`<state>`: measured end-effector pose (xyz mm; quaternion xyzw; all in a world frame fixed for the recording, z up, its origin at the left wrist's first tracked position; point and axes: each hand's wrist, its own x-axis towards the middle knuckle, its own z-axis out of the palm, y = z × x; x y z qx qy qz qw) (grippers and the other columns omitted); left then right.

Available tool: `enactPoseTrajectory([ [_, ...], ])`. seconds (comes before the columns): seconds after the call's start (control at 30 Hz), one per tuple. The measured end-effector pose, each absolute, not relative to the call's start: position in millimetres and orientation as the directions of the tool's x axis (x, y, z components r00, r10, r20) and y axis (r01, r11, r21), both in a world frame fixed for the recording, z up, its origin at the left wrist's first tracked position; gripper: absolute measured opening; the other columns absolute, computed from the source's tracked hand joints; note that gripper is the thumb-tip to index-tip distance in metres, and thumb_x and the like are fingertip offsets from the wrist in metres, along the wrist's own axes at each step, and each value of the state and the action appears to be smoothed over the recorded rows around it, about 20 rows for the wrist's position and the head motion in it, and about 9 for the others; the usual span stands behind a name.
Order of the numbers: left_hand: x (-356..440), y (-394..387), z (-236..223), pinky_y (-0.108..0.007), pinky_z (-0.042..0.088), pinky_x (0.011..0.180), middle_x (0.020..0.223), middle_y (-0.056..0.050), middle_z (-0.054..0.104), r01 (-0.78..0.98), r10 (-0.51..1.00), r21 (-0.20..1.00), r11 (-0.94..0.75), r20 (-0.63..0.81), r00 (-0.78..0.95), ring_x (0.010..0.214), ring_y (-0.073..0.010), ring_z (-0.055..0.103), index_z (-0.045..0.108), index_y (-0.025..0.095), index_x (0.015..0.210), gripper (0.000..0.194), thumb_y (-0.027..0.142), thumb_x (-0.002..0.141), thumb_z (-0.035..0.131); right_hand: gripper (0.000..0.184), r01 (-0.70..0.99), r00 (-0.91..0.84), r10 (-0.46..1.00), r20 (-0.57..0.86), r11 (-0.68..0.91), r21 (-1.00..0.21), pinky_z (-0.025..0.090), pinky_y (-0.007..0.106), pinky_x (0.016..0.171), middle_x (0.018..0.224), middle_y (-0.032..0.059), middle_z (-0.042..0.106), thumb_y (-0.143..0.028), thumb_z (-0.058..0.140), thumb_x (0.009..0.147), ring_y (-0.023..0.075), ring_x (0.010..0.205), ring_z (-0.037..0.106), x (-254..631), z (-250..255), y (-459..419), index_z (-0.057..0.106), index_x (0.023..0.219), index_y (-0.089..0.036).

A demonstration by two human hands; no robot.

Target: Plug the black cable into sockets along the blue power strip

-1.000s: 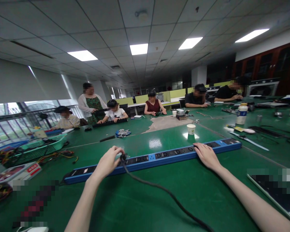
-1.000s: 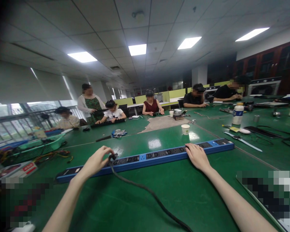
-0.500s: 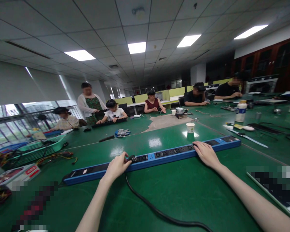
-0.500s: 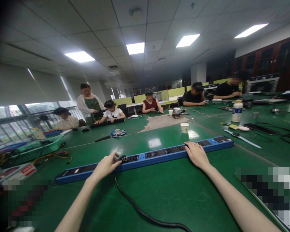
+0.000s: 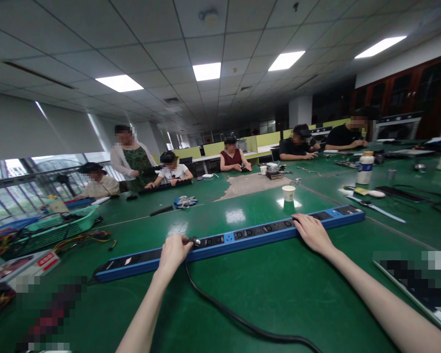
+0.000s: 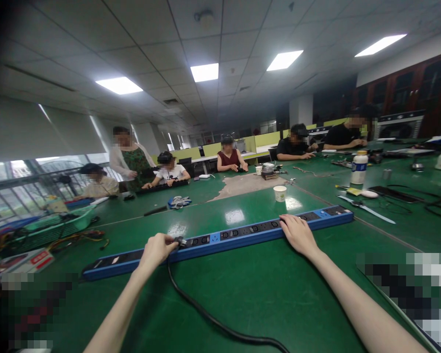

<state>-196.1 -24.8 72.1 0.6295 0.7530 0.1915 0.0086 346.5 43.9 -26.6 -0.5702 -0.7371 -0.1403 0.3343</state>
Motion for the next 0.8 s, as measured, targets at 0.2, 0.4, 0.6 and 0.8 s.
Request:
enactPoseTrajectory([
  [0.2, -159, -41, 80, -0.033, 0.048, 0.080, 0.100, -0.015, 0.076, 0.990, 0.939, 0.086, 0.113, 0.318, -0.135, 0.097, -0.0292, 0.071, 0.078, 0.021, 0.099, 0.022, 0.032, 0.092, 0.060, 0.049, 0.939, -0.137, 0.734, 0.665, 0.310, -0.148, 0.039, 0.044, 0.107, 0.137, 0.0055, 0.065, -0.048, 0.027, 0.104, 0.0241, 0.127, 0.056, 348, -28, 45, 0.061, 0.135, -0.028],
  [0.4, -141, -52, 76, -0.032, 0.050, 0.082, 0.101, -0.014, 0.073, 0.983, 0.942, -0.076, 0.165, 0.307, -0.135, 0.095, -0.0259, 0.071, 0.073, 0.017, 0.096, 0.024, 0.028, 0.097, 0.052, 0.048, 0.947, -0.144, 0.716, 0.683, 0.299, -0.114, 0.040, 0.042, 0.104, 0.136, 0.0057, 0.065, -0.046, 0.028, 0.104, 0.0241, 0.126, 0.056, 348, -31, 48, 0.062, 0.134, -0.028],
  [0.6, -115, -58, 74, -0.034, 0.052, 0.080, 0.100, -0.016, 0.071, 0.967, 0.962, -0.237, 0.091, 0.270, -0.024, 0.092, -0.0253, 0.072, 0.071, 0.013, 0.098, 0.036, 0.009, 0.098, 0.035, 0.048, 0.950, -0.133, 0.709, 0.693, 0.290, -0.113, 0.039, 0.042, 0.105, 0.136, 0.0058, 0.065, -0.045, 0.028, 0.104, 0.0238, 0.125, 0.056, 347, -34, 50, 0.062, 0.134, -0.027],
  [0.8, -113, -58, 76, -0.033, 0.052, 0.082, 0.099, -0.016, 0.072, 0.973, 0.964, -0.209, 0.098, 0.262, -0.041, 0.094, -0.0252, 0.072, 0.071, 0.013, 0.097, 0.031, 0.013, 0.098, 0.040, 0.048, 0.949, -0.131, 0.707, 0.695, 0.293, -0.119, 0.039, 0.043, 0.105, 0.136, 0.0060, 0.065, -0.046, 0.029, 0.104, 0.0240, 0.126, 0.057, 348, -36, 50, 0.062, 0.135, -0.027],
])
